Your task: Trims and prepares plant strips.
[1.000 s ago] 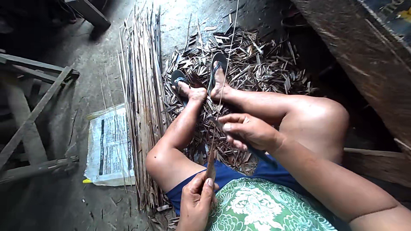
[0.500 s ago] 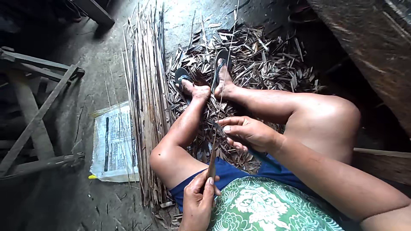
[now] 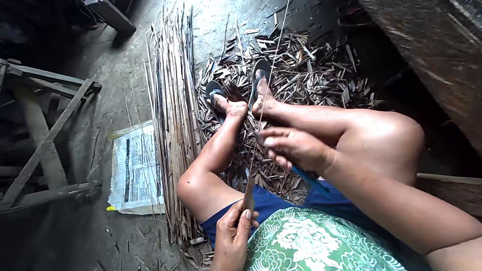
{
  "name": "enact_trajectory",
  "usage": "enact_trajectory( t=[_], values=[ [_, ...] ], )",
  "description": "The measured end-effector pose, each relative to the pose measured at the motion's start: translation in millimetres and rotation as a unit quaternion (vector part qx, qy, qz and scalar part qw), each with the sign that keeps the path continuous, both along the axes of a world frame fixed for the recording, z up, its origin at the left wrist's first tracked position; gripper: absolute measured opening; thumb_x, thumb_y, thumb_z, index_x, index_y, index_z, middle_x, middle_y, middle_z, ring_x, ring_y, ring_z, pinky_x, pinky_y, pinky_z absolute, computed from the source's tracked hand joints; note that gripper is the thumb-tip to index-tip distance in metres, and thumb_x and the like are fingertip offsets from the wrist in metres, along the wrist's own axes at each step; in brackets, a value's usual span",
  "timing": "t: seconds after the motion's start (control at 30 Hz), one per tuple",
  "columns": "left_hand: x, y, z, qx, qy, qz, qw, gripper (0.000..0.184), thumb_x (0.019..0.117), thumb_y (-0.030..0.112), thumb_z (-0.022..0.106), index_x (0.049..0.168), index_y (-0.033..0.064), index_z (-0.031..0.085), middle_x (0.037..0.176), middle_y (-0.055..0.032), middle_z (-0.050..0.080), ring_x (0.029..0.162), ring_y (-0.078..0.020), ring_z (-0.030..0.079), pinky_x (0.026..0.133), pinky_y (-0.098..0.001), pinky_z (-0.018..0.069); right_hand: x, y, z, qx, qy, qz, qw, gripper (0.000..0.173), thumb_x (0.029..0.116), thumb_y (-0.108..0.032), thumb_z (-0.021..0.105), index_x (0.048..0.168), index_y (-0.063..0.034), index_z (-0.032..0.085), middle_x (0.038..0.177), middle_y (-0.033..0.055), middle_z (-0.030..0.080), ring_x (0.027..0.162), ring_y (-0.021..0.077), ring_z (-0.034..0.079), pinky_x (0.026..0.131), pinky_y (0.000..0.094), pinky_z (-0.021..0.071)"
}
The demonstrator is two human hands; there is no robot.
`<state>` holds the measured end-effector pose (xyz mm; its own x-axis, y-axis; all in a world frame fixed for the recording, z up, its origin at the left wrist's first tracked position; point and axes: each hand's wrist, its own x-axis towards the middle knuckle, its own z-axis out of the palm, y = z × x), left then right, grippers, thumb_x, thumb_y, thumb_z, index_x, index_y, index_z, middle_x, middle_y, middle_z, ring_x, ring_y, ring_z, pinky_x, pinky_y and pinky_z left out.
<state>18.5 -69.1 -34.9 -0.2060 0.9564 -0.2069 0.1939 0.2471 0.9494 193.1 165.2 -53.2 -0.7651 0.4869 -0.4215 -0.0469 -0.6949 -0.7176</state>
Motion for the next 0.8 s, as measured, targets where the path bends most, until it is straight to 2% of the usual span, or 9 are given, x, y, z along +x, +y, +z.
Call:
enact_trajectory(
  t=[0.1, 0.3, 0.37, 0.43, 0.53, 0.6, 0.67, 0.73, 0.8],
  values=[
    [1, 3, 1, -0.022, -0.018, 0.014, 0.999, 0.028, 0.1057, 0.012, 0.049, 0.123, -0.0055, 0.062, 0.092, -0.0078, 0.076, 0.073, -0.0162, 0.073, 0.063, -0.0285, 0.0627, -3, -39, -5, -0.019, 0.036, 0.086, 0.995, 0.036, 0.1047, -0.017, 0.053, 0.139, -0.0071, 0.057, 0.076, 0.0019, 0.065, 0.051, 0.0069, 0.056, 0.045, 0.0214, 0.0494],
    [-1, 1, 6, -0.031, -0.032, -0.008, 0.999, 0.026, 0.107, 0.012, 0.047, 0.12, -0.0043, 0.062, 0.092, -0.0078, 0.076, 0.073, -0.017, 0.074, 0.065, -0.0303, 0.0637, 2, 2, 2, 0.003, -0.012, -0.02, 1.0, 0.031, 0.1071, -0.015, 0.049, 0.135, -0.0076, 0.059, 0.076, 0.0028, 0.065, 0.051, 0.0047, 0.056, 0.046, 0.0178, 0.0482],
    [-1, 0, 7, -0.035, -0.036, -0.008, 0.999, 0.029, 0.1072, 0.011, 0.046, 0.127, -0.0054, 0.058, 0.094, -0.0086, 0.075, 0.074, -0.0177, 0.074, 0.066, -0.0321, 0.0646, 4, 22, 3, 0.001, -0.016, -0.09, 0.996, 0.03, 0.1083, -0.015, 0.047, 0.135, -0.0074, 0.059, 0.073, 0.0039, 0.063, 0.049, 0.0051, 0.054, 0.044, 0.0177, 0.0469],
    [-3, -1, 6, -0.041, -0.043, -0.018, 0.998, 0.042, 0.1084, 0.012, 0.043, 0.147, -0.0049, 0.045, 0.096, -0.0069, 0.071, 0.069, -0.0132, 0.069, 0.061, -0.0289, 0.062, 4, 34, 2, -0.01, -0.003, -0.132, 0.991, 0.028, 0.1085, -0.016, 0.046, 0.131, -0.0098, 0.06, 0.07, 0.0042, 0.06, 0.048, 0.0058, 0.052, 0.043, 0.0184, 0.0456],
    [-6, -1, 5, -0.073, -0.153, -0.019, 0.985, 0.047, 0.1105, 0.025, 0.039, 0.152, 0.0031, 0.043, 0.079, -0.0006, 0.06, 0.053, -0.0066, 0.052, 0.046, -0.022, 0.048, -3, 20, -4, -0.012, -0.003, -0.066, 0.998, 0.032, 0.1085, -0.018, 0.046, 0.138, -0.0132, 0.057, 0.075, 0.0049, 0.062, 0.05, 0.0074, 0.055, 0.045, 0.0199, 0.0479],
    [-7, 0, 2, -0.089, -0.322, -0.002, 0.943, 0.045, 0.1103, 0.026, 0.036, 0.15, 0.0065, 0.047, 0.065, 0.0029, 0.051, 0.048, -0.004, 0.045, 0.043, -0.0196, 0.0419, -9, -5, -11, 0.003, 0.0, 0.011, 1.0, 0.034, 0.1068, -0.017, 0.05, 0.14, -0.0106, 0.056, 0.078, 0.0033, 0.064, 0.052, 0.0075, 0.057, 0.046, 0.0207, 0.0491],
    [-5, 3, 0, -0.098, -0.478, 0.038, 0.872, 0.043, 0.1098, 0.026, 0.036, 0.146, 0.0081, 0.051, 0.059, 0.0044, 0.048, 0.044, -0.0034, 0.044, 0.042, -0.019, 0.0401, -12, -29, -17, 0.013, 0.035, 0.03, 0.999, 0.033, 0.1055, -0.017, 0.052, 0.137, -0.0071, 0.058, 0.079, 0.003, 0.067, 0.053, 0.0076, 0.058, 0.046, 0.0215, 0.0504],
    [-7, 5, -4, -0.094, -0.604, 0.064, 0.789, 0.042, 0.1095, 0.026, 0.036, 0.145, 0.0091, 0.052, 0.059, 0.0046, 0.049, 0.044, -0.0038, 0.045, 0.043, -0.019, 0.0401, -8, -45, -18, 0.019, 0.095, 0.031, 0.995, 0.032, 0.1051, -0.017, 0.054, 0.135, -0.0067, 0.059, 0.08, 0.0036, 0.069, 0.053, 0.0079, 0.06, 0.047, 0.0223, 0.052],
    [-10, 5, -7, -0.093, -0.68, 0.063, 0.725, 0.042, 0.1084, 0.025, 0.04, 0.146, 0.0095, 0.052, 0.062, 0.0046, 0.051, 0.046, -0.0036, 0.047, 0.045, -0.0185, 0.0411, -4, -53, -16, 0.031, 0.13, 0.054, 0.99, 0.04, 0.1044, -0.014, 0.054, 0.144, -0.0073, 0.053, 0.081, 0.004, 0.068, 0.053, 0.0085, 0.06, 0.047, 0.023, 0.0534]
  ],
)
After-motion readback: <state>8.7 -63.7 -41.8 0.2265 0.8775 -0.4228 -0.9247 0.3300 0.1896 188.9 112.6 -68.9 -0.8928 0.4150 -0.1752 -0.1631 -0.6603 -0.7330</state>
